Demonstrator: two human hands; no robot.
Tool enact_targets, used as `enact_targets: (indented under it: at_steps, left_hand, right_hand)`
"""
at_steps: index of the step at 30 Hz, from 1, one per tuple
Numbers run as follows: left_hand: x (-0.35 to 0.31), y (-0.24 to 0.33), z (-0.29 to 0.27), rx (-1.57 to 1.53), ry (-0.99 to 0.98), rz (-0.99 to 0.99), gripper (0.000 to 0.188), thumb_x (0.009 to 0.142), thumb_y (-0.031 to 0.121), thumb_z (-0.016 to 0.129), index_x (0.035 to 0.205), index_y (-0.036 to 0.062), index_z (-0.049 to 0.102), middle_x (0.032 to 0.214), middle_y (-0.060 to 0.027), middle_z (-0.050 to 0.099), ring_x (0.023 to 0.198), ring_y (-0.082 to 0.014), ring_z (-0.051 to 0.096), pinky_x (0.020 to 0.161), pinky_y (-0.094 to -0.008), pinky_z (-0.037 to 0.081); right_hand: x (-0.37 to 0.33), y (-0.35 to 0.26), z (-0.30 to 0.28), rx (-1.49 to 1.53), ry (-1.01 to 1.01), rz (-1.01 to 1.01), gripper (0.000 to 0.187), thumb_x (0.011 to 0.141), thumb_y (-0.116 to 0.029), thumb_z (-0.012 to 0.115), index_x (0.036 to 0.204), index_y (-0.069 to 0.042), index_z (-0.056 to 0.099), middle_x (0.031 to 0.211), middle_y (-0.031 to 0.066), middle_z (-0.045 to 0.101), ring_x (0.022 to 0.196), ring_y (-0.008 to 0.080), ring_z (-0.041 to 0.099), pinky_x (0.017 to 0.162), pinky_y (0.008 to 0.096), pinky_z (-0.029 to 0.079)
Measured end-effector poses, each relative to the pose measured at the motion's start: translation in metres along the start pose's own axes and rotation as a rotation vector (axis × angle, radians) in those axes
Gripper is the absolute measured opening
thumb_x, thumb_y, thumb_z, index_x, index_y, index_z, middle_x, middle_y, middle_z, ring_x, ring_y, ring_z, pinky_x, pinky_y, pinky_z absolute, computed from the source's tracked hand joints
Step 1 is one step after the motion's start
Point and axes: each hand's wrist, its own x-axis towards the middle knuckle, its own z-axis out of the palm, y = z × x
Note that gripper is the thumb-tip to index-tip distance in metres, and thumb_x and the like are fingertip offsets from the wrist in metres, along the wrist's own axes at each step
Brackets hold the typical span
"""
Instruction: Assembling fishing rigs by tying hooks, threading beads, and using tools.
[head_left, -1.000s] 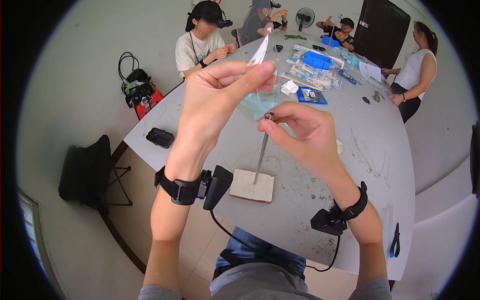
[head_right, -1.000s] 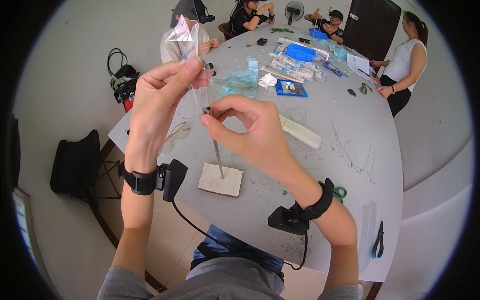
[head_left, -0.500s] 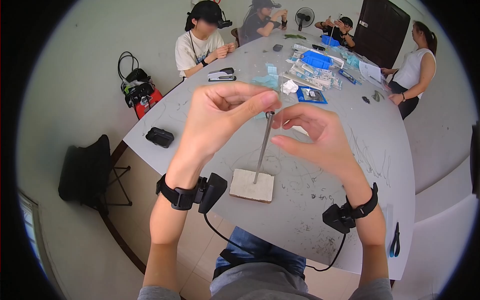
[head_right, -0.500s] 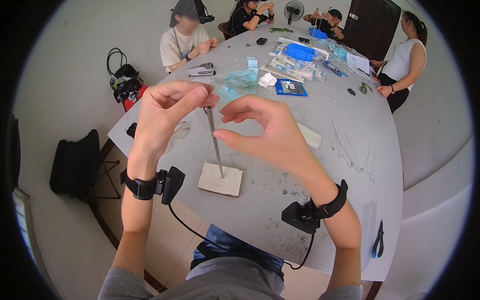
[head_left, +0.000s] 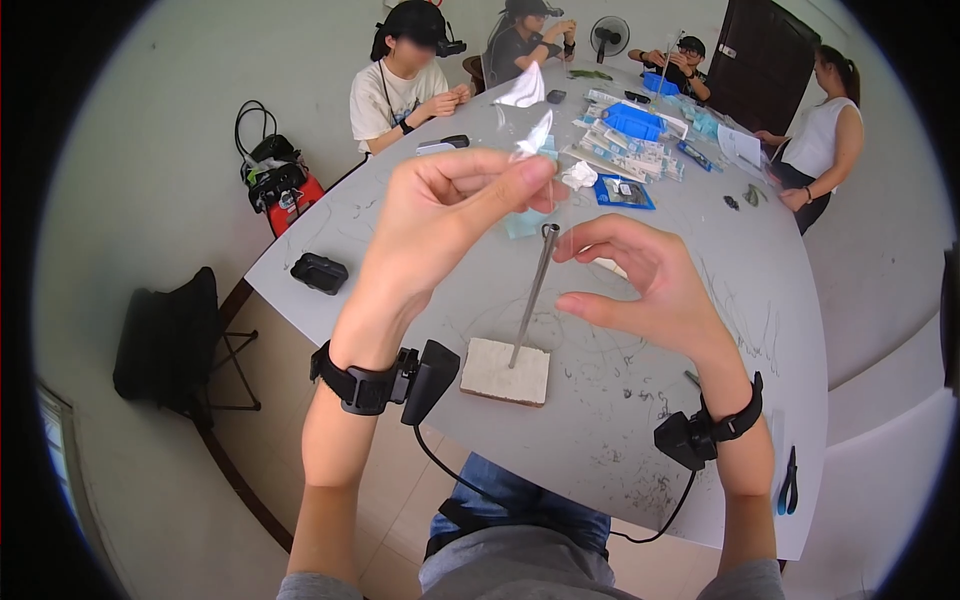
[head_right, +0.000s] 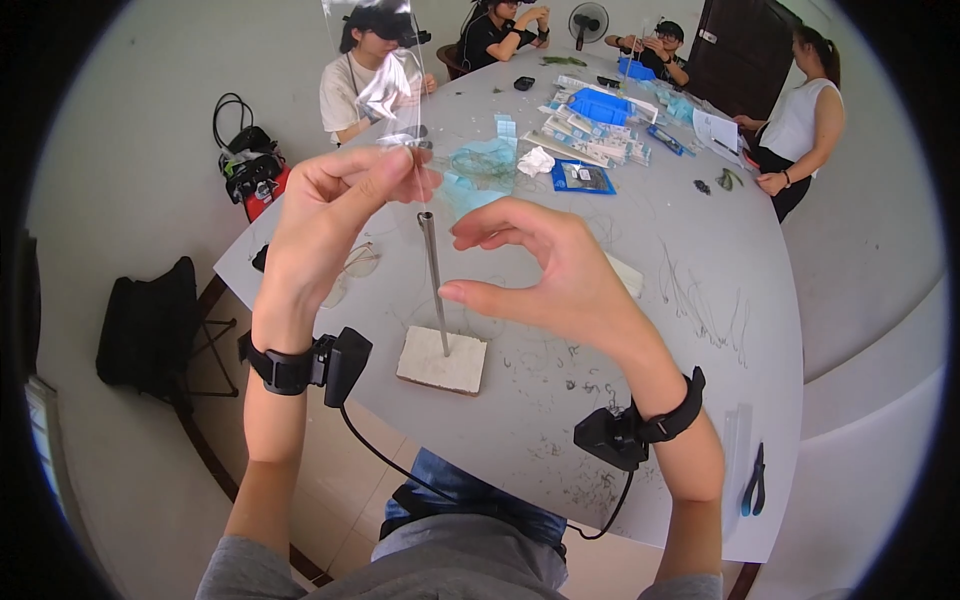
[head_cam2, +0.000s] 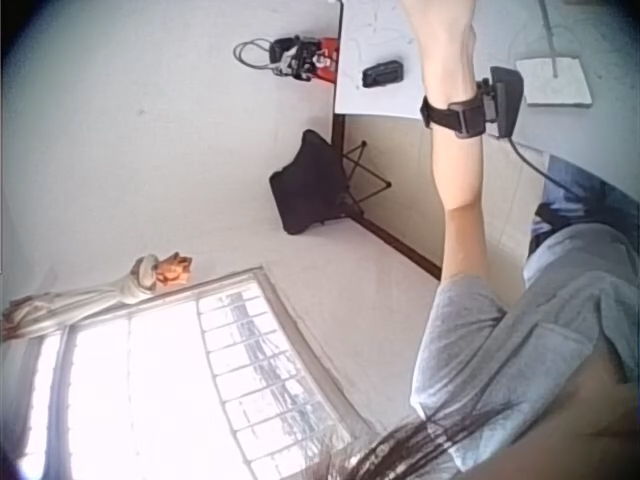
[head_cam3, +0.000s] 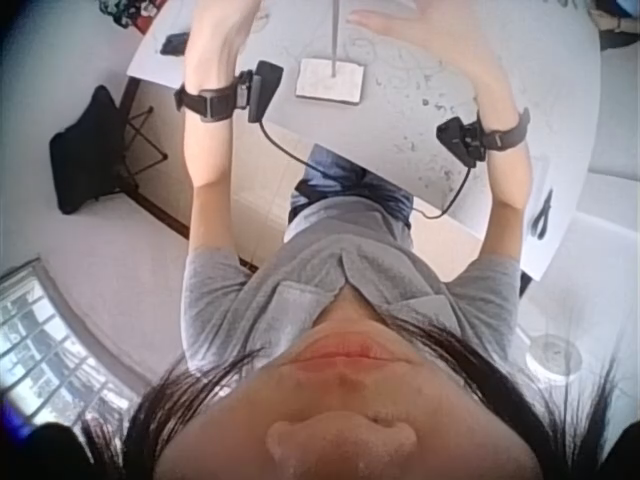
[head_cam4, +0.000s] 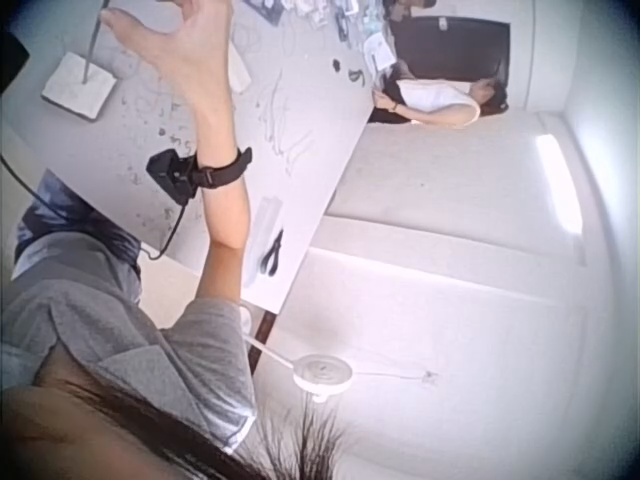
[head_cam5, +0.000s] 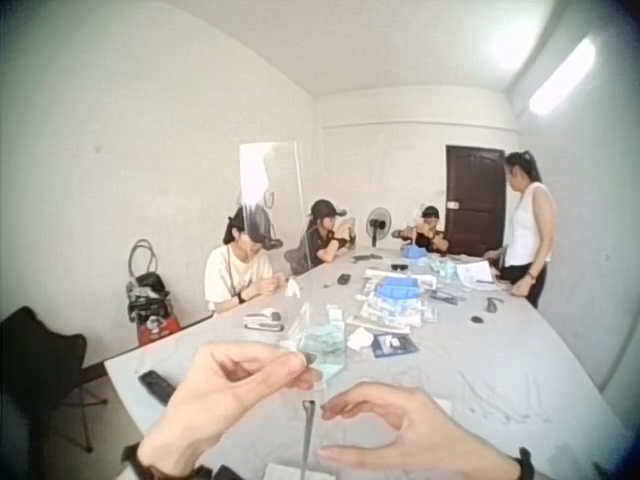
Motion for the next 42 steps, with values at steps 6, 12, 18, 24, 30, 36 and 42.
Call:
enact_targets:
  at_steps: [6, 12, 18, 24, 30, 36, 42]
  left_hand:
    - [0.009, 0.006, -0.005, -0.008, 0.081, 0.089, 0.024, 0.089, 0.021, 0.067, 0.099, -0.0001, 0.071, 0.091, -0.0101, 0.071, 0.085, -0.0136, 0.065, 0.083, -0.0275, 0.05]
    - [0.004, 0.01, -0.012, 0.057, 0.175, 0.143, 0.027, 0.093, 0.023, 0.061, 0.103, -0.0011, 0.069, 0.093, -0.0102, 0.069, 0.087, -0.0145, 0.064, 0.087, -0.0298, 0.048]
    - [-0.002, 0.007, -0.017, -0.014, 0.188, 0.102, 0.027, 0.086, 0.022, 0.071, 0.101, 0.0001, 0.071, 0.091, -0.0123, 0.072, 0.084, -0.0134, 0.066, 0.082, -0.0265, 0.05]
    - [-0.005, 0.005, -0.019, 0.051, 0.15, 0.112, 0.026, 0.093, 0.019, 0.06, 0.107, -0.0025, 0.066, 0.094, -0.0122, 0.07, 0.089, -0.0165, 0.066, 0.087, -0.0311, 0.049]
    - [-0.006, 0.004, -0.017, -0.03, 0.165, 0.112, 0.026, 0.086, 0.021, 0.071, 0.1, 0.0001, 0.071, 0.091, -0.0122, 0.072, 0.082, -0.0135, 0.065, 0.081, -0.0274, 0.05]
    - [-0.01, 0.011, -0.012, 0.06, 0.122, 0.161, 0.024, 0.092, 0.017, 0.061, 0.103, -0.0041, 0.067, 0.09, -0.0136, 0.07, 0.088, -0.0185, 0.067, 0.083, -0.0321, 0.051]
    - [-0.016, 0.025, 0.01, 0.087, -0.034, 0.167, 0.016, 0.088, 0.009, 0.066, 0.096, -0.0053, 0.069, 0.086, -0.0153, 0.07, 0.08, -0.0194, 0.068, 0.08, -0.0312, 0.053]
  right_hand:
    - [0.003, -0.003, 0.005, 0.034, 0.029, -0.039, 0.035, 0.076, -0.008, 0.078, 0.106, 0.0, 0.062, 0.105, 0.0069, 0.064, 0.1, 0.0157, 0.06, 0.09, 0.0319, 0.047]
    - [0.014, -0.004, 0.016, 0.096, 0.152, -0.161, 0.032, 0.076, 0.0, 0.074, 0.105, 0.001, 0.062, 0.104, 0.0067, 0.063, 0.097, 0.0148, 0.059, 0.087, 0.0308, 0.047]
    - [0.022, -0.005, 0.022, 0.049, 0.171, -0.206, 0.025, 0.076, 0.005, 0.07, 0.1, 0.002, 0.062, 0.098, 0.0059, 0.063, 0.093, 0.0136, 0.059, 0.082, 0.0294, 0.048]
    - [0.023, -0.005, 0.023, 0.051, 0.146, -0.198, 0.02, 0.077, 0.007, 0.068, 0.095, 0.003, 0.062, 0.093, 0.0058, 0.063, 0.089, 0.0135, 0.059, 0.081, 0.0289, 0.047]
    - [0.023, -0.002, 0.022, 0.127, 0.097, -0.193, 0.02, 0.078, 0.01, 0.066, 0.096, 0.003, 0.062, 0.094, 0.0065, 0.064, 0.089, 0.0142, 0.059, 0.08, 0.029, 0.047]
    - [0.023, -0.014, 0.018, 0.032, 0.125, -0.167, 0.031, 0.083, 0.003, 0.063, 0.114, 0.004, 0.057, 0.104, 0.0098, 0.062, 0.099, 0.018, 0.059, 0.086, 0.0309, 0.046]
    - [0.037, -0.049, -0.006, 0.071, 0.202, -0.242, 0.041, 0.095, -0.024, 0.053, 0.119, 0.008, 0.053, 0.113, 0.0162, 0.061, 0.106, 0.0261, 0.06, 0.094, 0.0333, 0.043]
